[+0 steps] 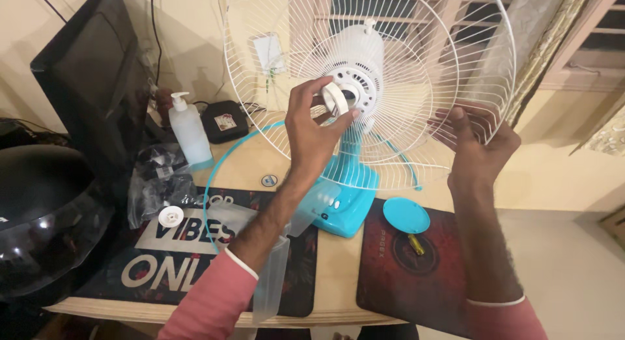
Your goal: The person assembles a table fan by attaching the front grill to the fan head and securing it with a central cap. The person aligns the grill, presses it into place, and tightens the cap by hand.
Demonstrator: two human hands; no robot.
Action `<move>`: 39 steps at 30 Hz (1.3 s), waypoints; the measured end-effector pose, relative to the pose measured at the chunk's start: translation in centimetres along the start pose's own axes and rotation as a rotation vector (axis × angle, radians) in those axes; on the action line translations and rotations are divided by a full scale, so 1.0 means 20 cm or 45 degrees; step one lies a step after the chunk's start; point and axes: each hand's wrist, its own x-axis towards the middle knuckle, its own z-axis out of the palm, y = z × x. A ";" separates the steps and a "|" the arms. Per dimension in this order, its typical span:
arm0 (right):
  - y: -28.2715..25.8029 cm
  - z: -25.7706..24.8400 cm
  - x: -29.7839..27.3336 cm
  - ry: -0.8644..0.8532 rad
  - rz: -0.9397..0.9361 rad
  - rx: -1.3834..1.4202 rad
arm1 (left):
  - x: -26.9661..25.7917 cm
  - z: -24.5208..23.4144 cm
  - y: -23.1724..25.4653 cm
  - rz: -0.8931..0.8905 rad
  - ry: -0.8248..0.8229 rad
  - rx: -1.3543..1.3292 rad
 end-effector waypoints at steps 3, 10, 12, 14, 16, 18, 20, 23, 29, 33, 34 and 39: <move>0.03 -0.01 -0.01 0.010 -0.054 -0.061 | 0.01 0.00 -0.01 -0.001 0.026 0.157; 0.09 0.03 -0.06 0.179 0.118 0.002 | 0.01 0.02 0.00 0.187 0.065 0.227; 0.10 0.04 -0.05 0.138 0.014 0.011 | 0.02 0.03 0.01 0.109 0.051 0.172; 0.10 0.05 -0.04 0.111 -0.034 0.021 | 0.02 0.04 0.02 0.147 0.056 0.197; 0.09 0.07 -0.02 0.104 -0.031 0.026 | 0.02 0.05 0.01 0.134 0.058 0.199; 0.08 0.08 -0.03 0.137 -0.030 -0.014 | 0.02 0.05 0.00 0.067 0.057 0.179; 0.07 0.08 -0.04 0.154 -0.010 -0.025 | 0.01 0.05 -0.01 0.147 0.051 0.235; 0.05 0.08 -0.05 0.153 0.038 -0.022 | 0.00 0.06 -0.02 0.223 0.067 0.290; 0.04 0.08 -0.05 0.128 0.034 -0.021 | 0.00 0.04 0.02 0.284 0.096 0.298; 0.04 0.08 -0.06 0.121 0.040 -0.014 | 0.00 0.03 0.05 0.287 0.068 0.317; 0.04 0.08 -0.06 0.125 0.041 -0.019 | 0.00 0.04 0.05 0.288 0.072 0.315; 0.05 0.07 -0.06 0.109 0.004 -0.014 | -0.02 0.06 0.03 0.301 0.093 0.314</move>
